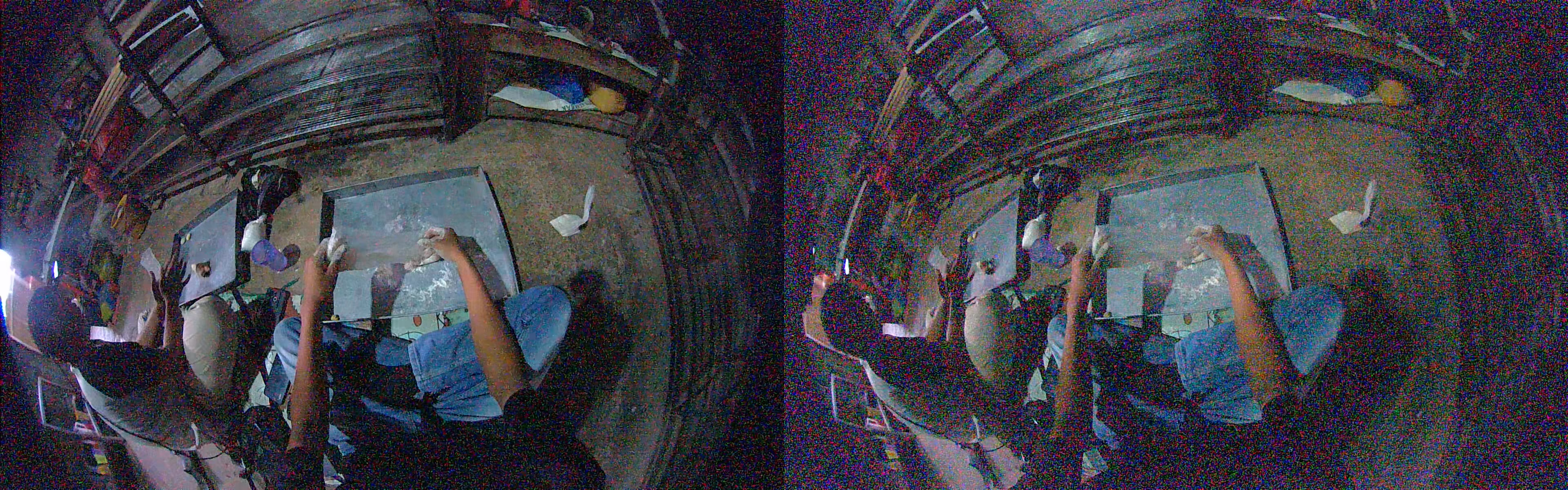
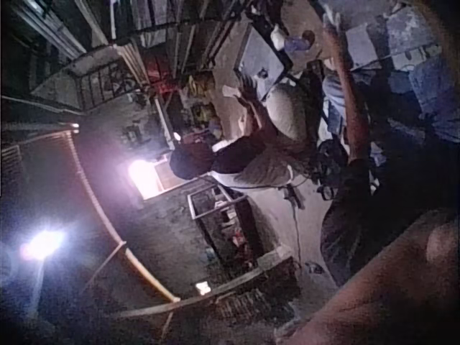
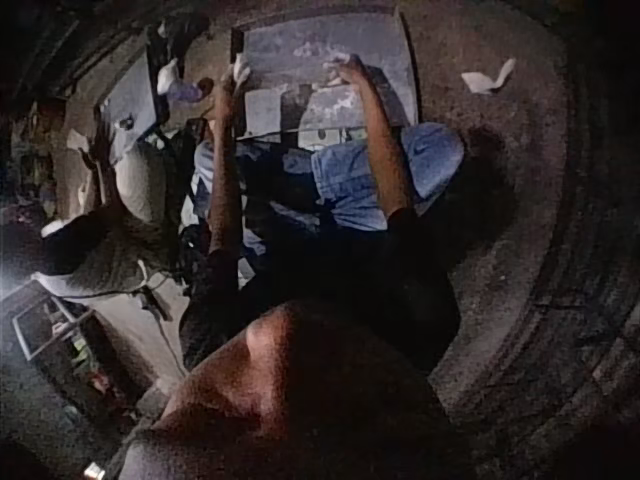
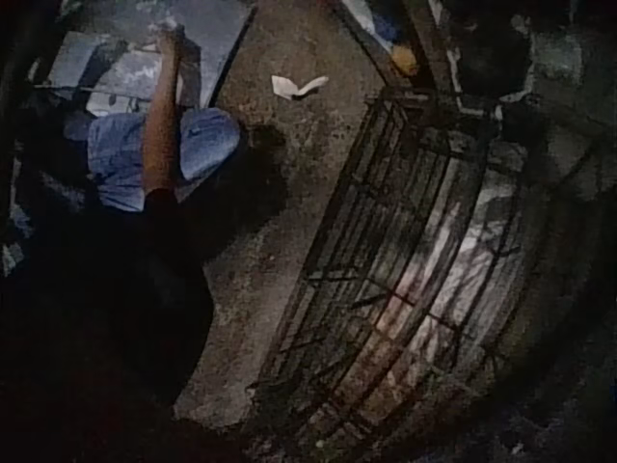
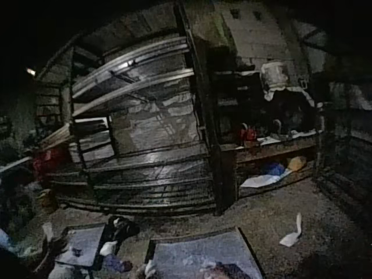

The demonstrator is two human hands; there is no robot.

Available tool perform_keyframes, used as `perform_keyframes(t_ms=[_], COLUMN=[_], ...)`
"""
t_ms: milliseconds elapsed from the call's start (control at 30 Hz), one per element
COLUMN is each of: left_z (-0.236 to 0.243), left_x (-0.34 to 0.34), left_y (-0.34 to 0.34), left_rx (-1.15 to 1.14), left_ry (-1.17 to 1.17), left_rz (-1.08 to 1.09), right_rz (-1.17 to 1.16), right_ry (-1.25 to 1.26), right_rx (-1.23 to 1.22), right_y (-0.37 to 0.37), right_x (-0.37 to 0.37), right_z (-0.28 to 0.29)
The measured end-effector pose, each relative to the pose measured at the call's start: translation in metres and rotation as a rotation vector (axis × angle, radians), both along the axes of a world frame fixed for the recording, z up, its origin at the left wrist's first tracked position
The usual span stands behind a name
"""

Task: The person kneads a piece of dough on a metal tray by hand, repeatedly folding, pressing, and rolling it against the floured surface.

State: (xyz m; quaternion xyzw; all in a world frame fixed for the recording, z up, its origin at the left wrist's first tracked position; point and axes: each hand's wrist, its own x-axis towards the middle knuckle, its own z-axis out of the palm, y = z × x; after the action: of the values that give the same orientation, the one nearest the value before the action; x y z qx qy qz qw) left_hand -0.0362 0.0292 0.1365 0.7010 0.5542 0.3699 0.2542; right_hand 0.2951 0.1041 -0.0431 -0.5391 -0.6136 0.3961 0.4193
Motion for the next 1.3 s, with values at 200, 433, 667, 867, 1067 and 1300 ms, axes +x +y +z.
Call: perform_keyframes(t_ms=[200,433,667,867,1067,1300], left_z=[-0.001,0.008,0.022,0.018,0.009,-0.061], left_x=[-0.011,-0.004,0.002,0.005,0.005,-0.024], left_y=[-0.016,-0.017,-0.026,-0.034,-0.039,-0.042], left_rx=[0.013,0.112,0.037,0.050,-0.126,-0.441], left_ry=[-0.065,-0.095,-0.043,-0.123,-0.334,-0.511], left_rz=[0.038,0.037,0.046,0.056,-0.026,-0.141], right_rz=[0.015,0.052,0.056,0.038,-0.019,0.114], right_ry=[0.029,0.122,0.177,0.100,0.137,0.235], right_rx=[-0.116,-0.092,-0.118,-0.111,-0.001,-0.015], right_y=[-0.013,-0.003,-0.012,-0.017,-0.021,-0.048], right_x=[-0.025,-0.017,-0.020,-0.019,-0.018,-0.044], right_z=[0.034,0.019,0.033,0.054,0.074,0.148])
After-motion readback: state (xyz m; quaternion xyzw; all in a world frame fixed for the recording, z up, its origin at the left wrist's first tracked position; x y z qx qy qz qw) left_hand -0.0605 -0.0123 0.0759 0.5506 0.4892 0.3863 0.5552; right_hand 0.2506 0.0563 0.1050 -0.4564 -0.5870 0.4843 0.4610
